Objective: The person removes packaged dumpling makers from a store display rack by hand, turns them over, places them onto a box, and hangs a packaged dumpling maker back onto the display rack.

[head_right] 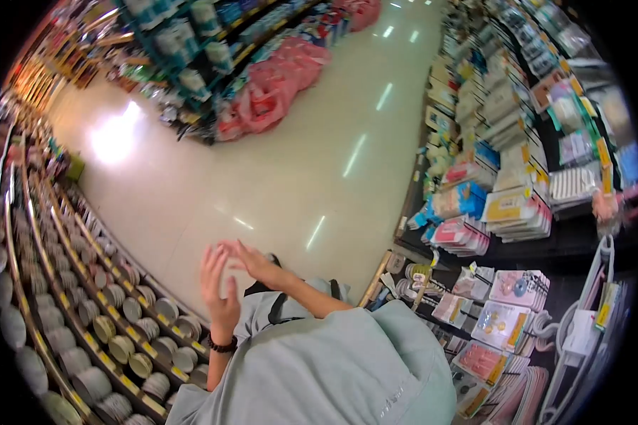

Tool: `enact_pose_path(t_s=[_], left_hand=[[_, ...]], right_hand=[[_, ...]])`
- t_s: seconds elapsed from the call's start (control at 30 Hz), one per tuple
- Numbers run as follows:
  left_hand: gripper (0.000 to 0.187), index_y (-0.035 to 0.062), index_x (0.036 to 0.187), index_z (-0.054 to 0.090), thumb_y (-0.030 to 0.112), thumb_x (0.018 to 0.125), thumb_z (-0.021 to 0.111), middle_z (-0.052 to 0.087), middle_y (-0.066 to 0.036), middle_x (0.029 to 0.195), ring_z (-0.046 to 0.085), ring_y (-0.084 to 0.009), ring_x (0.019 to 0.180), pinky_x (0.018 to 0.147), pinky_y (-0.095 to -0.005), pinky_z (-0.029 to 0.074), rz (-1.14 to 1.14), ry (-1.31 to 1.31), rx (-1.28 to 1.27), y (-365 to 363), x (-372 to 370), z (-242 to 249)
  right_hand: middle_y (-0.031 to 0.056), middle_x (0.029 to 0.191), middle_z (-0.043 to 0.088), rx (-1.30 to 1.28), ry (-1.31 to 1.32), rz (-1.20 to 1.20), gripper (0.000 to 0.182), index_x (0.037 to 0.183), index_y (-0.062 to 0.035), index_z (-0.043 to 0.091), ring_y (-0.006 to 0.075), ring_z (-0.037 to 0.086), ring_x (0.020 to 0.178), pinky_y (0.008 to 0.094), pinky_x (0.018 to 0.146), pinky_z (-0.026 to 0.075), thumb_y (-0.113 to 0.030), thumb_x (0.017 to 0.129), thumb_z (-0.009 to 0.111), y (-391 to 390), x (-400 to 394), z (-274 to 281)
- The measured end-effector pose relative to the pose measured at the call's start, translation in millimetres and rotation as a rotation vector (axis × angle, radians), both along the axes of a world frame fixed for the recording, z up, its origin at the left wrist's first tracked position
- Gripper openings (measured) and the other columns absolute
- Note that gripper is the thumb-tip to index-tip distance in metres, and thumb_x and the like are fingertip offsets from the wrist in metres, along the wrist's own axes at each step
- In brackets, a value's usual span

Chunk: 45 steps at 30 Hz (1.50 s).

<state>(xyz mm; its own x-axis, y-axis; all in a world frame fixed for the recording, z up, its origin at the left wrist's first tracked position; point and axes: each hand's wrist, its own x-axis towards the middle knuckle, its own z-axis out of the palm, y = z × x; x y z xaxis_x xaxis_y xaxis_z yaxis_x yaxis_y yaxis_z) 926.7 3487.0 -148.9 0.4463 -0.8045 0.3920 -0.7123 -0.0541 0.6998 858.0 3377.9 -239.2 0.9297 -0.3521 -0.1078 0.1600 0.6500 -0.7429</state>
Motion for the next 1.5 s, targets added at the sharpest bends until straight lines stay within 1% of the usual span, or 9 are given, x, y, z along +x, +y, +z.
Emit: enact_pose_path(t_s=[0.17,0.27,0.3,0.43,0.67,0.83,1.1,1.33,1.5], left_hand=[[0.03,-0.0026,0.12,0.059,0.006,0.094,0.048,0.062,-0.018,0.12,0.056,-0.0357,0.115,0.105,-0.049,0.038,0.036,-0.184,-0.106,-107,59,-105],[0.028,-0.0027,0.12,0.059,0.006,0.094,0.051,0.062,-0.02,0.117,0.058,-0.0381,0.108,0.097,-0.0449,0.044,0.196,0.326,0.125,-159,108,-139],[0.028,-0.0034,0.119,0.059,0.005,0.093,0.054,0.063,-0.02,0.116,0.061,-0.0369,0.104,0.09,-0.0412,0.048,0.225,0.216,0.069,-178,114,-124],[0.029,-0.0024,0.117,0.06,0.001,0.088,0.058,0.065,-0.019,0.109,0.062,-0.0336,0.103,0.089,-0.0437,0.047,0.016,0.004,-0.093,-258,131,-53],[0.017,0.0006,0.096,0.066,0.011,0.093,0.053,0.067,-0.017,0.088,0.063,-0.038,0.081,0.073,-0.0444,0.049,-0.46,0.122,0.19,-408,173,-110],[0.014,-0.0024,0.096,0.067,0.007,0.094,0.056,0.069,-0.016,0.087,0.066,-0.0346,0.082,0.074,-0.0406,0.052,-0.373,-0.03,0.126,-504,201,-93],[0.025,-0.0026,0.111,0.065,0.01,0.099,0.046,0.068,-0.017,0.106,0.067,-0.0276,0.096,0.083,-0.0344,0.051,-0.827,0.456,0.358,-653,150,-78],[0.026,-0.0005,0.119,0.061,0.006,0.094,0.055,0.065,-0.019,0.115,0.062,-0.0351,0.107,0.09,-0.039,0.049,-0.653,0.016,0.111,-795,135,-40],[0.026,0.0007,0.118,0.062,0.006,0.092,0.059,0.064,-0.018,0.116,0.061,-0.0356,0.108,0.093,-0.0414,0.047,-0.671,0.052,0.23,-863,143,-55]], right_hand=[[0.0145,0.148,0.04,0.127,0.114,-0.075,0.065,0.15,-0.0035,0.028,0.0221,0.039,0.137,0.0397,0.111,0.036,-0.05,0.105,0.022,-52,9,21],[0.0135,0.14,0.049,-0.113,-0.001,-0.062,0.057,0.144,-0.0032,0.037,0.0209,0.047,0.13,0.0382,0.108,0.039,-0.045,0.106,0.026,-127,19,9],[0.0113,0.131,0.056,0.155,-0.055,-0.108,0.051,0.137,-0.0018,0.046,0.0201,0.051,0.126,0.0379,0.104,0.042,-0.04,0.107,0.029,-151,25,23],[0.0136,0.131,0.057,-0.197,0.236,-0.211,0.057,0.13,-0.0019,0.053,0.022,0.051,0.124,0.0367,0.103,0.042,-0.046,0.106,0.024,-231,70,20],[0.0099,0.107,0.062,-0.141,0.391,-0.409,0.063,0.12,0.0003,0.059,0.0188,0.058,0.104,0.0332,0.095,0.047,-0.05,0.105,0.024,-331,89,13],[0.0132,0.106,0.068,-1.104,0.547,-0.752,0.035,0.121,-0.005,0.06,0.0219,0.067,0.087,0.0319,0.074,0.051,-0.03,0.1,0.048,-413,60,-4],[0.0058,0.077,0.056,-0.543,0.602,-0.213,0.034,0.097,0.002,0.062,0.0111,0.048,0.07,0.0279,0.064,0.042,-0.03,0.101,0.051,-568,50,19],[0.0071,0.102,0.064,-0.504,0.349,-1.003,0.025,0.113,0.0021,0.06,0.0117,0.059,0.101,0.0281,0.087,0.048,-0.019,0.1,0.054,-706,59,7],[0.0105,0.115,0.064,-0.437,0.409,-1.035,0.029,0.123,0.0012,0.054,0.0173,0.059,0.114,0.0311,0.095,0.048,-0.016,0.099,0.055,-786,30,5]])
